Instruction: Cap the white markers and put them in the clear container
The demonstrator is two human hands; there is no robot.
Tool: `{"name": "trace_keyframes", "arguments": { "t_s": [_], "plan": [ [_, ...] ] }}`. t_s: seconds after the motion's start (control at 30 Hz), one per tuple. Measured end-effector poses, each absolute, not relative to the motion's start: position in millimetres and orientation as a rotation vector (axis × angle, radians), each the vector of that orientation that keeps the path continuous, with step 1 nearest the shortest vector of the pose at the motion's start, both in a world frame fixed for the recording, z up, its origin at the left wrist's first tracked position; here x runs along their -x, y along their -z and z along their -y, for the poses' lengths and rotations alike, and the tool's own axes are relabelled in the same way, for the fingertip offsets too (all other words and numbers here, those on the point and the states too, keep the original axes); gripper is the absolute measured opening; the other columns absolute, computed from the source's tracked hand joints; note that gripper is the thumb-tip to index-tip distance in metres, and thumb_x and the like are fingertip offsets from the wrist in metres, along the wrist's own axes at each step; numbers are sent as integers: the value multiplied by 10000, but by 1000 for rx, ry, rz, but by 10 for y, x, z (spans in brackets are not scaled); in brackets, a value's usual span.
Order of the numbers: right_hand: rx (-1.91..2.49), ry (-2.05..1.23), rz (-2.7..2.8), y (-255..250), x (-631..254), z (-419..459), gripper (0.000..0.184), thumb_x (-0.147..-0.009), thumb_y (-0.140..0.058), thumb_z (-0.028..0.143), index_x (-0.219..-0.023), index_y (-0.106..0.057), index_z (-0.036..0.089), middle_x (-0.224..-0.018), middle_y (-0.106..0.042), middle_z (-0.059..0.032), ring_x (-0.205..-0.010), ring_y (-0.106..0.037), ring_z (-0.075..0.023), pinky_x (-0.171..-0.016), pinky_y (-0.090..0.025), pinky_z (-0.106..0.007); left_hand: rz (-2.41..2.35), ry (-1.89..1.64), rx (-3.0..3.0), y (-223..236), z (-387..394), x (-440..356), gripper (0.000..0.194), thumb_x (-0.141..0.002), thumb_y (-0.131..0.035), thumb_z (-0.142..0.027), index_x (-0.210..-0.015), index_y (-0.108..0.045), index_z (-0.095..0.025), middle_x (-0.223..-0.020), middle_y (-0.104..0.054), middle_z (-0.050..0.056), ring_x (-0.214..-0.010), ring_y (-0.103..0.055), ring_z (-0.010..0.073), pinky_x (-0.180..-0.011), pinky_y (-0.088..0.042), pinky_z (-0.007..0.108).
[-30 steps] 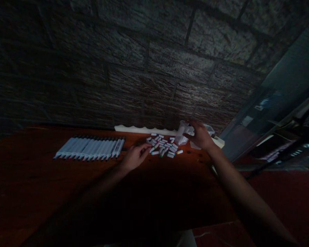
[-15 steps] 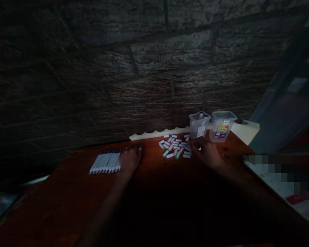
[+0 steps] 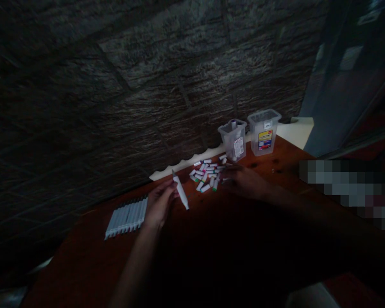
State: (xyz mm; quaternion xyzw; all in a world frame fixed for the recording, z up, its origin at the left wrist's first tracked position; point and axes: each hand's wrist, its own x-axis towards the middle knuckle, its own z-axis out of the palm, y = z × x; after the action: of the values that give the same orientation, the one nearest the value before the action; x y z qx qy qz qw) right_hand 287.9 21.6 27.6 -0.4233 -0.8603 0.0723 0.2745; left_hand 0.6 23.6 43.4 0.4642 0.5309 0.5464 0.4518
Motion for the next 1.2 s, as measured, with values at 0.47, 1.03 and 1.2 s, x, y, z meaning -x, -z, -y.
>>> {"name": "trace_keyframes", "arguments": {
  "t_s": [0.47,1.03,1.2],
  "plan": [
    [1188,-176,2322,-182,-2881,-266,181,-865,-574,192,-920,-740,238,-1017,-668,-72,-1016,-608,-244,-914,-508,-425,-837,-1372,-646,-219,-160,-318,122,-743,-702,-178,-844,-636,-194,-851,-743,0,-836,-699,123,-765,-557,218],
    [1275,-230,2386,-188,-2878,-255,205,-878,-561,232,-1003,-723,217,-998,-675,-80,-876,-657,-227,-776,-531,-372,-819,-1453,-664,-241,-208,-234,98,-858,-609,-208,-894,-697,-228,-942,-747,-11,-842,-688,116,-784,-551,220],
    [1282,-163,2234,-174,-2904,-272,235,-838,-627,248,-1054,-714,214,-1133,-646,-100,-992,-643,-259,-874,-524,-403,-807,-1490,-718,-267,-215,-180,119,-894,-595,-264,-873,-711,-258,-929,-744,-30,-883,-685,102,-827,-542,199]
  ]
}}
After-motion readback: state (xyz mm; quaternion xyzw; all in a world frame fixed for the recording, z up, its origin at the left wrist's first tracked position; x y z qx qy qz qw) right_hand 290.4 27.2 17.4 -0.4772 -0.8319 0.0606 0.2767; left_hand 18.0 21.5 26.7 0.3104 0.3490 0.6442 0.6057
